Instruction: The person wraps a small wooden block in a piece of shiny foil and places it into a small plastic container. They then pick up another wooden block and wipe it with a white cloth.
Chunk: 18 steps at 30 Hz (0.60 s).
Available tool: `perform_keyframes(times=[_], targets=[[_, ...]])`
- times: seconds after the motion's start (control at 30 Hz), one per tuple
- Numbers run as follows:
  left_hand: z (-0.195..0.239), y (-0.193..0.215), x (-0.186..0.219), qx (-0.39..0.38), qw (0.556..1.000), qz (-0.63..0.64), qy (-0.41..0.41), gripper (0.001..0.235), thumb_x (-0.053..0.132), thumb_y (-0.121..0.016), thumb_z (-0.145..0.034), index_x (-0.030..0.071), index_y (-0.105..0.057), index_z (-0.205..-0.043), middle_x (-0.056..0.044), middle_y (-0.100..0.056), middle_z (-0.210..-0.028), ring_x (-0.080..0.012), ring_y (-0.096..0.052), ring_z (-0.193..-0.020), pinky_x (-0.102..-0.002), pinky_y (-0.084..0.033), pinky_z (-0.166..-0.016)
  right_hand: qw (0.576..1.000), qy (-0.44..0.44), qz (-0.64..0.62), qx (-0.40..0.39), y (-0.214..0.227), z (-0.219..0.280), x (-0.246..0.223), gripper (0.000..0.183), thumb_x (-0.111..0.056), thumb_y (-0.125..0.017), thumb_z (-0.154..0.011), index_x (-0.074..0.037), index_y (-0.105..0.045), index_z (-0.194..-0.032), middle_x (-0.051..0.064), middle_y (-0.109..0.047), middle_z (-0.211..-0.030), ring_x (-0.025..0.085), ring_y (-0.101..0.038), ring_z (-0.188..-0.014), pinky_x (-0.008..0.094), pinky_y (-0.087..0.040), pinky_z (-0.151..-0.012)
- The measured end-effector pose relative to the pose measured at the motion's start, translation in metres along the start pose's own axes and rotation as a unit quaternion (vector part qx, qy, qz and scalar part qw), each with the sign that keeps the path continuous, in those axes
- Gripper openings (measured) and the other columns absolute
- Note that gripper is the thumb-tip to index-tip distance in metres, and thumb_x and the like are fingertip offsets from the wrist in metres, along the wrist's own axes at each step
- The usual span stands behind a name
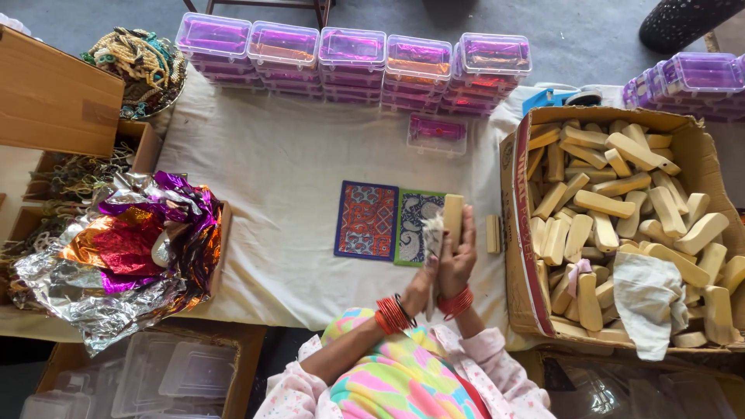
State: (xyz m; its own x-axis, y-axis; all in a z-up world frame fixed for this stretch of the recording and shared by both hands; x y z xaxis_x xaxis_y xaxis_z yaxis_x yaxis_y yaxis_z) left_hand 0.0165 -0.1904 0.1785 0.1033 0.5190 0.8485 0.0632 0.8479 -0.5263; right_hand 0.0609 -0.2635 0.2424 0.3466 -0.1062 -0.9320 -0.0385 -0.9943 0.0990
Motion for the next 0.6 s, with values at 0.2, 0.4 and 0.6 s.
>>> perform_keyframes(times=[0.2,0.4,0.6], targets=[[-0.030,0.043,-0.036,-0.011,0.999,0.039,0.002,0.077,0.060,-0.029,-0.107,0.001,-0.034,-0.157,-0.018,-0.049,-0.150,-0.0249,-0.051,-0.137,-0.034,-0.049,-0.112,0.997,-0.045,-0.059,0.004,-0.008,0.024,-0.007,0.056,0.001,-0.050,-0.107,-0.003,-0.035,-0.160,0.015,-0.046,-0.162,0.026,-0.049,-0.143,0.036,-0.041,-0.120],[-0.034,0.071,-0.047,0.019,0.987,0.157,0.002,0.080,0.061,-0.028,-0.121,-0.016,-0.042,-0.139,-0.028,-0.055,-0.125,-0.0377,-0.059,-0.113,-0.044,-0.057,-0.092,0.998,-0.002,-0.002,-0.065,-0.023,0.053,-0.014,0.063,0.006,-0.055,-0.093,0.001,-0.040,-0.155,0.020,-0.035,-0.161,0.033,-0.035,-0.149,0.041,-0.034,-0.120],[-0.010,0.030,-0.052,0.017,0.998,0.040,0.035,0.069,0.051,-0.032,-0.110,0.001,-0.032,-0.158,-0.013,-0.046,-0.154,-0.0191,-0.048,-0.140,-0.031,-0.041,-0.117,0.997,-0.044,-0.051,0.025,-0.009,-0.007,-0.013,0.057,0.001,-0.051,-0.105,-0.003,-0.034,-0.159,0.015,-0.043,-0.162,0.024,-0.052,-0.140,0.034,-0.045,-0.116]])
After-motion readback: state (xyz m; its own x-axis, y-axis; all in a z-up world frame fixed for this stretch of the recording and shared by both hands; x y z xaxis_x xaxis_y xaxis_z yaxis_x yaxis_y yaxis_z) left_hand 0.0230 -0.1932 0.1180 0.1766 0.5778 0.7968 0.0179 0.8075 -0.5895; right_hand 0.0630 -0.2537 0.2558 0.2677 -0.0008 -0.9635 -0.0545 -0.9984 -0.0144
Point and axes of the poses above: each hand's wrist, its own z-axis away from the middle knuckle, its own y-axis out of the back of the hand, x = y × z, the point moved 1 cm from there along -z, towards the middle knuckle
